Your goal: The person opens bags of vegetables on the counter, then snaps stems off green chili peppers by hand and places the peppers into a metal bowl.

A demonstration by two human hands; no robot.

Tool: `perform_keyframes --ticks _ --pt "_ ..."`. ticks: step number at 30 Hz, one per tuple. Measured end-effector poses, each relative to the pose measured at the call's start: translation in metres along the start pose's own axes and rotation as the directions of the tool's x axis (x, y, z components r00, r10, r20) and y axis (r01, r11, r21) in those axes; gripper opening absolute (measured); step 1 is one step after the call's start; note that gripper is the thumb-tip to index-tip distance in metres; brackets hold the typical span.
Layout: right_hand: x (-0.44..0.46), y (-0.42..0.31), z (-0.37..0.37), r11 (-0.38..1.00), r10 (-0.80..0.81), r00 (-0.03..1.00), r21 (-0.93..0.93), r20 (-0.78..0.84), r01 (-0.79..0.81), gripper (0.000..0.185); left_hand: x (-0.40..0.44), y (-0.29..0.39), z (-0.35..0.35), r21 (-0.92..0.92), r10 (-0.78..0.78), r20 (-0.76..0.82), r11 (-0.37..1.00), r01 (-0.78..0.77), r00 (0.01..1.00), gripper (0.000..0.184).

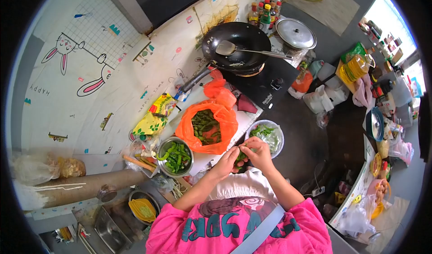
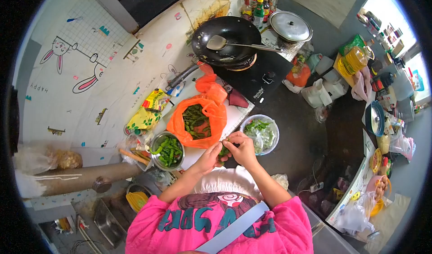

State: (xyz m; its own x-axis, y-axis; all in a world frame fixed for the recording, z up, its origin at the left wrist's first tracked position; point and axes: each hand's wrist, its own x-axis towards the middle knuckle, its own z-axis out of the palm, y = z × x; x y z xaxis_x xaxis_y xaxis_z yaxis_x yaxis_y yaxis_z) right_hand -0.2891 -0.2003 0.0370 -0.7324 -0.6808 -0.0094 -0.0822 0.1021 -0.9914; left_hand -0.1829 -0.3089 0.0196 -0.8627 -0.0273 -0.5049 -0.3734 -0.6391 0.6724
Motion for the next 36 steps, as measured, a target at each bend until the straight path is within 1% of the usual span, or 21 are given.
perform_keyframes --ticks 2,5,6,9,10,13,16,19,22,24,28,30,31,32,33,35,36 --pt "0.0 -0.002 0.0 0.992 -0.071 0.996 -0.105 -0.047 0.066 0.007 0.005 -0.001 0.001 -0.024 -0.032 -0.025 0.999 0.031 0.999 0.025" --pt "-0.003 0.008 0.0 0.991 -0.021 0.998 -0.132 -0.062 0.013 0.007 0.014 -0.005 -0.003 -0.076 -0.084 -0.027 0.994 0.082 0.996 0.022" --pt "-0.004 0.007 0.0 0.994 0.054 0.997 -0.087 -0.06 -0.06 0.007 0.016 -0.007 -0.004 -0.095 -0.104 -0.019 0.99 0.102 0.994 0.021" --pt "-0.008 0.024 -0.005 0.983 0.003 0.997 -0.183 -0.077 -0.017 0.007 0.025 -0.014 -0.005 -0.12 -0.172 0.003 0.978 0.171 0.985 0.02" --pt "-0.009 0.032 -0.007 0.961 -0.08 0.993 -0.272 -0.091 0.053 0.007 0.028 -0.016 -0.005 -0.123 -0.194 0.011 0.973 0.194 0.981 0.02" --pt "-0.011 0.039 -0.017 0.88 -0.231 0.969 -0.444 -0.088 0.17 0.006 0.037 -0.022 -0.002 -0.163 -0.26 0.021 0.952 0.26 0.965 0.02" --pt "-0.015 0.046 -0.022 0.857 -0.264 0.958 -0.483 -0.115 0.178 0.005 0.045 -0.026 0.0 -0.182 -0.286 0.055 0.939 0.291 0.957 0.02" --pt "-0.017 0.052 -0.025 0.848 -0.304 0.94 -0.494 -0.156 0.192 0.006 0.053 -0.03 0.003 -0.211 -0.275 0.107 0.933 0.292 0.955 0.019" --pt "-0.018 0.051 -0.029 0.807 -0.325 0.935 -0.558 -0.141 0.196 0.006 0.054 -0.025 0.011 -0.223 -0.322 0.069 0.918 0.329 0.944 0.019" --pt "-0.018 0.056 -0.029 0.783 -0.356 0.929 -0.575 -0.101 0.237 0.006 0.057 -0.032 0.006 -0.232 -0.335 0.078 0.91 0.344 0.939 0.019" --pt "-0.02 0.055 -0.029 0.745 -0.374 0.927 -0.584 0.033 0.322 0.008 0.057 -0.048 -0.005 -0.28 -0.377 0.096 0.878 0.389 0.921 0.021" --pt "-0.021 0.062 -0.026 0.891 -0.216 0.97 -0.429 -0.112 0.149 0.007 0.055 -0.042 -0.003 -0.255 -0.337 0.072 0.904 0.344 0.939 0.023" --pt "-0.021 0.067 -0.024 0.941 -0.12 0.978 -0.335 -0.169 0.057 0.007 0.053 -0.038 -0.001 -0.244 -0.318 0.057 0.915 0.322 0.946 0.024" --pt "-0.019 0.072 -0.027 0.921 -0.096 0.973 -0.39 -0.209 0.007 0.011 0.055 -0.037 -0.002 -0.247 -0.313 0.013 0.919 0.306 0.95 0.024" --pt "-0.015 0.064 -0.031 0.897 -0.031 0.98 -0.438 -0.197 -0.06 0.013 0.059 -0.044 -0.011 -0.244 -0.289 0.001 0.928 0.28 0.957 0.023" --pt "-0.007 0.069 -0.042 0.866 -0.05 0.984 -0.499 -0.169 -0.042 0.014 0.053 -0.029 -0.007 -0.239 -0.291 -0.073 0.934 0.266 0.954 0.019" --pt "-0.004 0.078 -0.048 0.829 -0.063 0.985 -0.558 -0.163 -0.039 0.015 0.051 -0.028 -0.012 -0.248 -0.271 -0.06 0.937 0.248 0.961 0.02"
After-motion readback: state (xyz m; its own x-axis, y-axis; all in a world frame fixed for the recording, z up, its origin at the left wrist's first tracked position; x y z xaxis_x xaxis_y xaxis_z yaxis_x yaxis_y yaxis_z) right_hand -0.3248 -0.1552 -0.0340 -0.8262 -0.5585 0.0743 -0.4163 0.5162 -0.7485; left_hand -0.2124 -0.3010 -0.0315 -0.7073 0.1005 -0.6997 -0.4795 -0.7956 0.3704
